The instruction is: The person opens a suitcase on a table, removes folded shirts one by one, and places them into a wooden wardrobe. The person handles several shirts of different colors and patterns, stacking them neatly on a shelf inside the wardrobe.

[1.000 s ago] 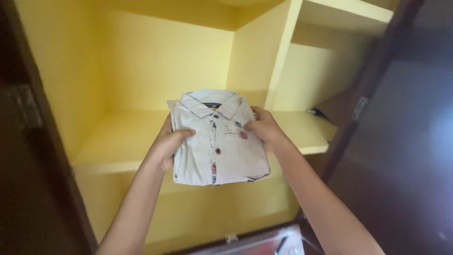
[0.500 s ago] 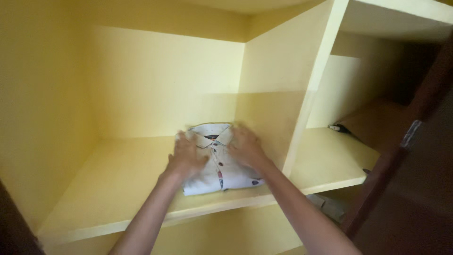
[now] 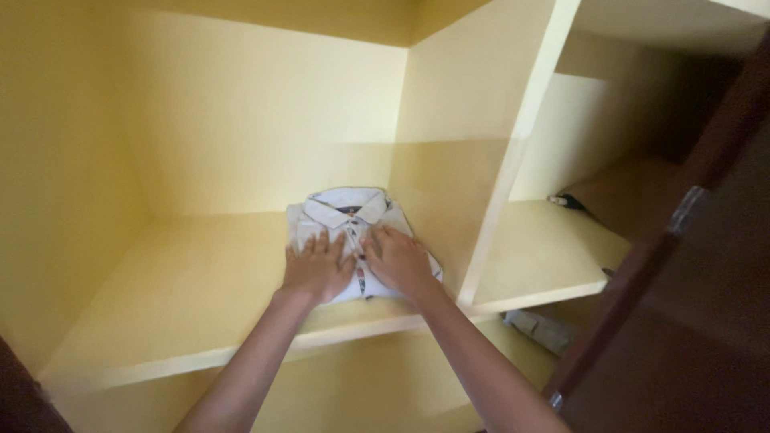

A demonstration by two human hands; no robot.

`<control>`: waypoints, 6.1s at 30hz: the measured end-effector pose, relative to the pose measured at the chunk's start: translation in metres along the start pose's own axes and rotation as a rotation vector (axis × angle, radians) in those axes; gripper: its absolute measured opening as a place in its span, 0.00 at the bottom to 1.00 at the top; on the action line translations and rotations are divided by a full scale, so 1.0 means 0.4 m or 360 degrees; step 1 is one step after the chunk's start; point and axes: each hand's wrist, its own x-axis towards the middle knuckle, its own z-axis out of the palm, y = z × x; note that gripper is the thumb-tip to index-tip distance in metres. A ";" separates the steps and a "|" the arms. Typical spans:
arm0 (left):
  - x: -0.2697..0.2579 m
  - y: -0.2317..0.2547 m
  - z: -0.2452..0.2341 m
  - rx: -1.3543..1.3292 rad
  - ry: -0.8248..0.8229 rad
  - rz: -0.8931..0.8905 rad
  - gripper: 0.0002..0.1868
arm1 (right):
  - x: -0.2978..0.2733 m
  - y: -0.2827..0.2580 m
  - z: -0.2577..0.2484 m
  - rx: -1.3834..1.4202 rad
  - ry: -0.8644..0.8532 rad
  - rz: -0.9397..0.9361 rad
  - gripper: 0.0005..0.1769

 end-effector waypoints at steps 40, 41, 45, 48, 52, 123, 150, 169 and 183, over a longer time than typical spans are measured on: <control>-1.030 0.732 -0.021 -0.1038 0.1216 0.1429 0.38 | -1.280 -0.133 -0.791 -0.1069 0.0930 0.0392 0.35; -1.053 0.739 -0.014 -0.1049 0.1183 0.1450 0.38 | -1.302 -0.142 -0.794 -0.1092 0.0925 0.0429 0.35; -1.129 0.758 0.014 -0.1130 0.1070 0.1565 0.38 | -1.378 -0.178 -0.809 -0.1099 0.0980 0.0511 0.35; -1.190 0.768 0.033 -0.1169 0.1036 0.1603 0.37 | -1.450 -0.217 -0.809 -0.1148 0.0976 0.0583 0.35; -1.286 0.768 0.042 -0.1296 0.1000 0.1659 0.38 | -1.557 -0.285 -0.821 -0.1221 0.0940 0.0724 0.35; -2.901 0.724 0.629 -0.1312 -0.1423 0.1730 0.14 | -3.408 -1.219 -0.686 -0.0972 0.0531 0.3455 0.67; -2.551 0.764 0.710 -0.1183 -0.1153 0.1757 0.33 | -3.167 -1.221 -0.574 -0.1754 0.0426 0.2711 0.41; -2.990 0.617 0.605 -0.0893 -0.2050 0.1663 0.49 | -3.476 -1.405 -0.683 -0.0560 0.1431 0.3667 0.61; -2.966 0.548 0.426 -0.1705 -0.3487 0.0749 0.20 | -3.422 -1.452 -0.750 0.0322 0.2396 0.3073 0.26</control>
